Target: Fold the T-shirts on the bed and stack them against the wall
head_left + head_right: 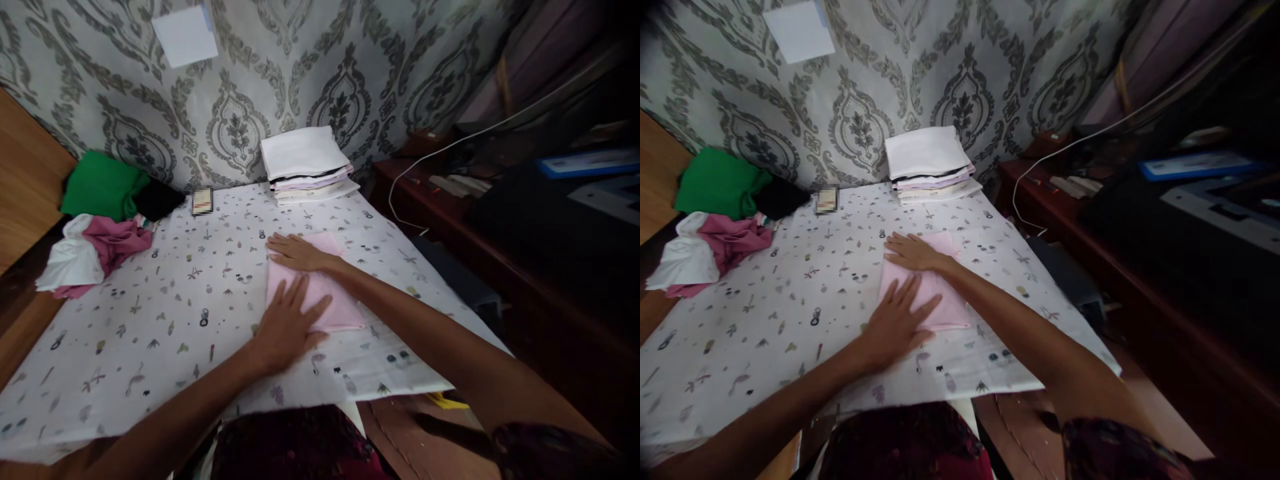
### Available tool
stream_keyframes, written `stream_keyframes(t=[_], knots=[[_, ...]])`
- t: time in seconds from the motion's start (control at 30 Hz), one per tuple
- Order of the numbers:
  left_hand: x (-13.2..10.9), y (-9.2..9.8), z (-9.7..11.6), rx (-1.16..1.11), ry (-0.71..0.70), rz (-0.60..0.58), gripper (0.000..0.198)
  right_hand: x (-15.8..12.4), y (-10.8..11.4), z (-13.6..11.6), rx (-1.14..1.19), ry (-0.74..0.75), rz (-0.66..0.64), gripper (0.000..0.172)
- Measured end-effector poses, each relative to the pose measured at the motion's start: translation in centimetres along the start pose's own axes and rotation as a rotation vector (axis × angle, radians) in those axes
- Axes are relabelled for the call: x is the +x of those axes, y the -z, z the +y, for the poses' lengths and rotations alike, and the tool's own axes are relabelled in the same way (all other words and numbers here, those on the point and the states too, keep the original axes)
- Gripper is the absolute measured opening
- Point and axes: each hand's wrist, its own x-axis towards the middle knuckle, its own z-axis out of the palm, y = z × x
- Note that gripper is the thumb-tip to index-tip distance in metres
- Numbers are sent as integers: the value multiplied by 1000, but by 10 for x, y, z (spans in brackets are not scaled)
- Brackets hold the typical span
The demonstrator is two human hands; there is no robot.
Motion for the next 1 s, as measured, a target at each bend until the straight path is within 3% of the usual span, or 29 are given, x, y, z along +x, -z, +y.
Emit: stream_keyframes(t=[0.17,0.23,0.33,0.43,0.5,0.53,0.73,0.9,1.0], knots=[[-23,1,19,-141,-134,-68,65,-3,4,-7,-21,-10,-5,68],[-26,10,17,-234,-172,-91,63,-9,8,-11,-17,-22,18,66],[-25,32,6,-465,-194,-99,42,-30,13,-21,-54,-63,140,62],[-12,52,-17,-602,7,92,35,-61,6,-41,-104,-161,229,62],[5,56,-34,-573,143,249,36,-80,-7,-57,-136,-177,243,62],[14,55,-43,-560,179,266,39,-88,-15,-65,-155,-154,243,62],[67,22,-89,-409,181,-178,62,-110,-50,-90,-304,15,307,58],[106,17,-116,-220,184,-276,66,-110,-47,-90,-362,0,278,58],[121,27,-112,-92,225,-270,70,-111,-46,-90,-366,-9,281,58]])
